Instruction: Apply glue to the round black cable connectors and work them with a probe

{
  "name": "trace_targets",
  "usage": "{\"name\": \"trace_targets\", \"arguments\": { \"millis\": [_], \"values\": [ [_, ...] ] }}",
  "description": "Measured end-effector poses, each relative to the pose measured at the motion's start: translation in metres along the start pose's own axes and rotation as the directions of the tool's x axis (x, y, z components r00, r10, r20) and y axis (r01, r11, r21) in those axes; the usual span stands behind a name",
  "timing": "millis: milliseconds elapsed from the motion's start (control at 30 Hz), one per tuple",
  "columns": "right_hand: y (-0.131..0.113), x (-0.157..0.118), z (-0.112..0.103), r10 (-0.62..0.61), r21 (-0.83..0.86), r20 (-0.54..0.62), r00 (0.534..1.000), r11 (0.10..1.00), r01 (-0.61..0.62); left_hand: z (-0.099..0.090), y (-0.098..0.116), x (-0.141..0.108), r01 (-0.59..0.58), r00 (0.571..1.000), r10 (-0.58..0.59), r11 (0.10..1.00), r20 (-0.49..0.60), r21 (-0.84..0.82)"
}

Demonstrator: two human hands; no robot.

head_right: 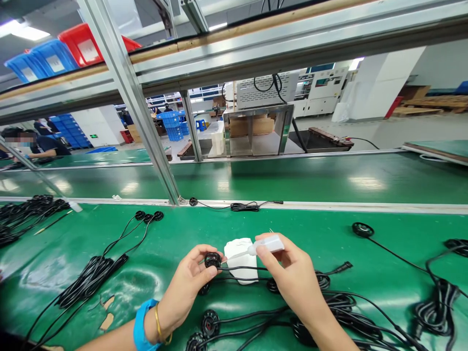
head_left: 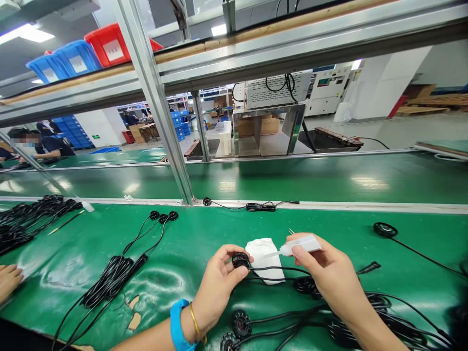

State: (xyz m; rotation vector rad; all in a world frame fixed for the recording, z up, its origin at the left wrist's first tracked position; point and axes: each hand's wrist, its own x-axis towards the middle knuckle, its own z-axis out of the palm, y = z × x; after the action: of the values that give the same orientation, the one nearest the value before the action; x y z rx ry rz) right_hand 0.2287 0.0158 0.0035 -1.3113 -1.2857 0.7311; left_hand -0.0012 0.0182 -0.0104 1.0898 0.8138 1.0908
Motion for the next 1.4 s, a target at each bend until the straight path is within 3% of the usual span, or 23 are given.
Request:
{"name": "trace_targets", "arguments": {
  "millis": [567,767,900,1200,1400],
  "values": [
    [-0.005,-0.007,0.001,-0.059,-0.077,-0.002,0.998,0.995,0.058,0.001,0.001,0.001,0.025,1.000,-0.025,1.000,-0.012,-0.007],
    [0.002,0.011,-0.010,0.099,0.006,-0.075,0.992,0.995,-0.099,0.001,0.006,0.000,0.099,0.995,-0.099,0.995,0.001,0.006],
    [0.012,0.024,-0.016,0.172,-0.074,0.048,0.984,0.983,-0.168,0.001,0.010,-0.002,0.174,0.982,-0.176,0.984,0.072,0.028],
    [0.044,0.033,-0.018,0.148,-0.275,0.279,0.949,0.959,-0.068,0.002,0.014,-0.001,0.168,0.972,-0.176,0.984,0.156,0.065],
    [0.052,0.032,-0.018,0.111,-0.374,0.298,0.948,0.928,0.009,0.001,0.015,-0.001,0.160,0.973,-0.168,0.985,0.158,0.065]
  ]
}}
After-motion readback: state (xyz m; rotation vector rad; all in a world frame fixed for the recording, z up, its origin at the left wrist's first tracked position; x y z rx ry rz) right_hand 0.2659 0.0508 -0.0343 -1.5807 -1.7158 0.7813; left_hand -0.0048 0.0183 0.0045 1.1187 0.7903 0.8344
